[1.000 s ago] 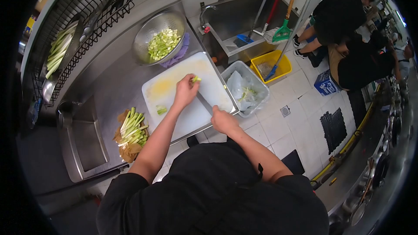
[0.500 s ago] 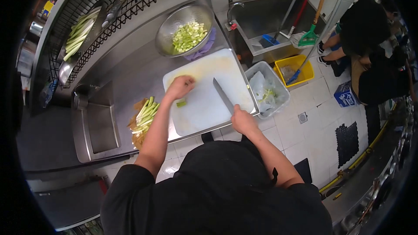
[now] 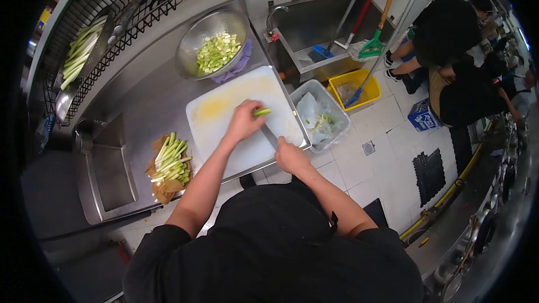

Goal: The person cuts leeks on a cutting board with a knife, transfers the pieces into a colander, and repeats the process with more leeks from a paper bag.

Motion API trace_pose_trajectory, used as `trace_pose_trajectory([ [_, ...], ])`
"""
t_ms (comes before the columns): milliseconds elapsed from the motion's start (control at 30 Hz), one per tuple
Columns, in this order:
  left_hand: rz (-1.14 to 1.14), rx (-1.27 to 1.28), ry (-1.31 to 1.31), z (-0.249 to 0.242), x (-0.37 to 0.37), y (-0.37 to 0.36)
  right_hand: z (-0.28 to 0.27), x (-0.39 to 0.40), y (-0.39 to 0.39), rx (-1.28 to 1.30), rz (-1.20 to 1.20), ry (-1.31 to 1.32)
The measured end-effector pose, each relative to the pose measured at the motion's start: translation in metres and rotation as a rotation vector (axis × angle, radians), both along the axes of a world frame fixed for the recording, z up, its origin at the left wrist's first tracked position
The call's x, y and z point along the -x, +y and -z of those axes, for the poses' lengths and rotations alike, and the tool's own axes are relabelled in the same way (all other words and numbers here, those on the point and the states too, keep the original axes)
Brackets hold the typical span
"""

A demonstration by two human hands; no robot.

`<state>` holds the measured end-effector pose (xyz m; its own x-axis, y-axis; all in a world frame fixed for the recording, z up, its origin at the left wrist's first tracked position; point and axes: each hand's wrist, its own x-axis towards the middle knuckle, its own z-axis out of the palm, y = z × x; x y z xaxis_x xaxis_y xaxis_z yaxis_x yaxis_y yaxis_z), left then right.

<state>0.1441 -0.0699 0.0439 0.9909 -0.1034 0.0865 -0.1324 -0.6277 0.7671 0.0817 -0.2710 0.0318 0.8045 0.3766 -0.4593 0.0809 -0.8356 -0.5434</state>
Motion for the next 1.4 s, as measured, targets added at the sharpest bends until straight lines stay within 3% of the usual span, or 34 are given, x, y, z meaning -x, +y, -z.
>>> trace_pose_trajectory([
  [100,0.134,0.012,-0.063,-0.012,-0.035,-0.069,0.001,0.001,0.0,-0.026,-0.031,-0.021],
  [233,0.11,-0.034,-0.18,0.024,-0.053,-0.105,0.009,0.001,-0.001,0.007,-0.015,-0.06],
  [333,0.051,0.054,-0.109,-0.009,-0.026,-0.057,0.006,0.001,0.0,-0.045,-0.002,-0.061],
  [433,-0.187,0.084,-0.06,0.01,0.003,0.035,-0.001,0.003,0.004,-0.024,-0.031,-0.095],
  [500,-0.368,-0.052,-0.066,0.036,0.03,0.12,-0.004,0.001,0.004,0.0,-0.039,-0.105],
  [567,-0.558,-0.344,-0.086,0.033,0.071,0.196,-0.005,0.0,0.004,0.023,-0.052,-0.081],
  [600,-0.605,-0.381,0.135,0.005,0.09,0.219,-0.003,-0.001,0.003,0.023,-0.06,-0.082],
  [733,-0.567,-0.35,0.437,0.01,0.149,0.312,-0.002,-0.001,0.004,0.027,-0.083,-0.099],
  [800,-0.475,-0.465,0.636,0.002,0.162,0.315,-0.005,-0.001,0.006,0.042,-0.095,-0.11],
  [933,-0.568,-0.557,0.693,0.001,0.16,0.303,0.0,-0.007,0.01,0.044,-0.104,-0.164],
  [1133,-0.384,-0.629,0.622,-0.01,0.16,0.296,-0.005,-0.015,0.022,0.063,-0.114,-0.153],
  [1200,-0.358,-0.744,0.3,-0.002,0.17,0.293,-0.006,-0.013,0.023,0.082,-0.105,-0.142],
  [1333,-0.395,-0.606,0.291,0.003,0.166,0.29,-0.005,-0.012,0.024,0.075,-0.102,-0.148],
  [1400,-0.388,-0.632,0.443,0.003,0.161,0.287,-0.004,-0.013,0.024,0.071,-0.108,-0.152],
])
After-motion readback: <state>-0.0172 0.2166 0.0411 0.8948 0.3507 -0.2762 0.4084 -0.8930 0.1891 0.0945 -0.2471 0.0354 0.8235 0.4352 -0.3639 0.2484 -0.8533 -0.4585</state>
